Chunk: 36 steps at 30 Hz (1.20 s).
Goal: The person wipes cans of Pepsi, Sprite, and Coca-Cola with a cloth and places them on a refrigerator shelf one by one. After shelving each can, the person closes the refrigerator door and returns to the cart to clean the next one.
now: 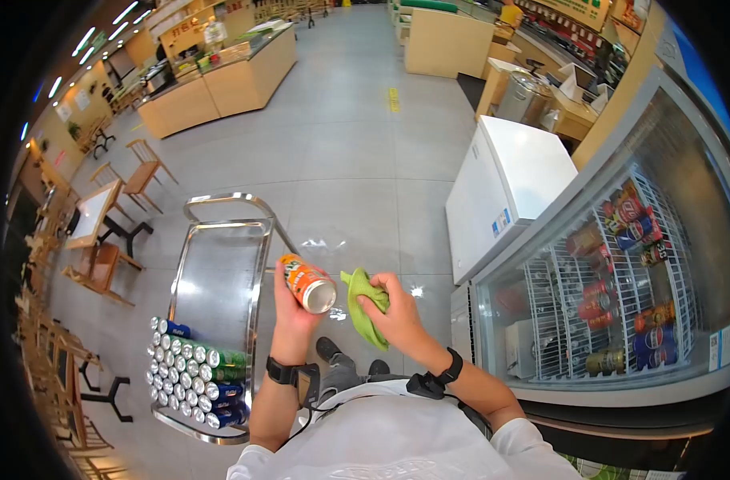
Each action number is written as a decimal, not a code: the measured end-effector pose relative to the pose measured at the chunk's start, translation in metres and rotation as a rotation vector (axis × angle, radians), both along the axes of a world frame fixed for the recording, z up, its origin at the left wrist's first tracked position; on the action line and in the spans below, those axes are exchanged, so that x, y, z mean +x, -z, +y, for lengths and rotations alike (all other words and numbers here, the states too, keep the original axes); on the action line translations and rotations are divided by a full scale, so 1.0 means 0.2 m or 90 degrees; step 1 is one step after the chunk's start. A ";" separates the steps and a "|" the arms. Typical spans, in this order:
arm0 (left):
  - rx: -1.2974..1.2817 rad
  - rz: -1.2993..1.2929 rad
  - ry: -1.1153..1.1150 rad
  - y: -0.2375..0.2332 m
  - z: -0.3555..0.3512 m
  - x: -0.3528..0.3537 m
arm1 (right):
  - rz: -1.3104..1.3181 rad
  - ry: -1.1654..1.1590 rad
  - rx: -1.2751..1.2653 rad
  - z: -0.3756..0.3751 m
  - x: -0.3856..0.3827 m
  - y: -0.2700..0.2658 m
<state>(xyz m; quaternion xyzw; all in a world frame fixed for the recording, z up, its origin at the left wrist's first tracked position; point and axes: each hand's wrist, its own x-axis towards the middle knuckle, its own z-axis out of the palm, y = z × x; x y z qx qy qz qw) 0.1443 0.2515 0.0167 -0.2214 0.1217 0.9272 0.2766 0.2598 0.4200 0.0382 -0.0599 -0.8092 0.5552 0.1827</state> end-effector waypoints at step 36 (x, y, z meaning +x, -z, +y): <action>-0.510 0.781 -0.028 -0.02 0.10 0.25 | 0.040 -0.037 -0.602 0.31 0.26 -0.16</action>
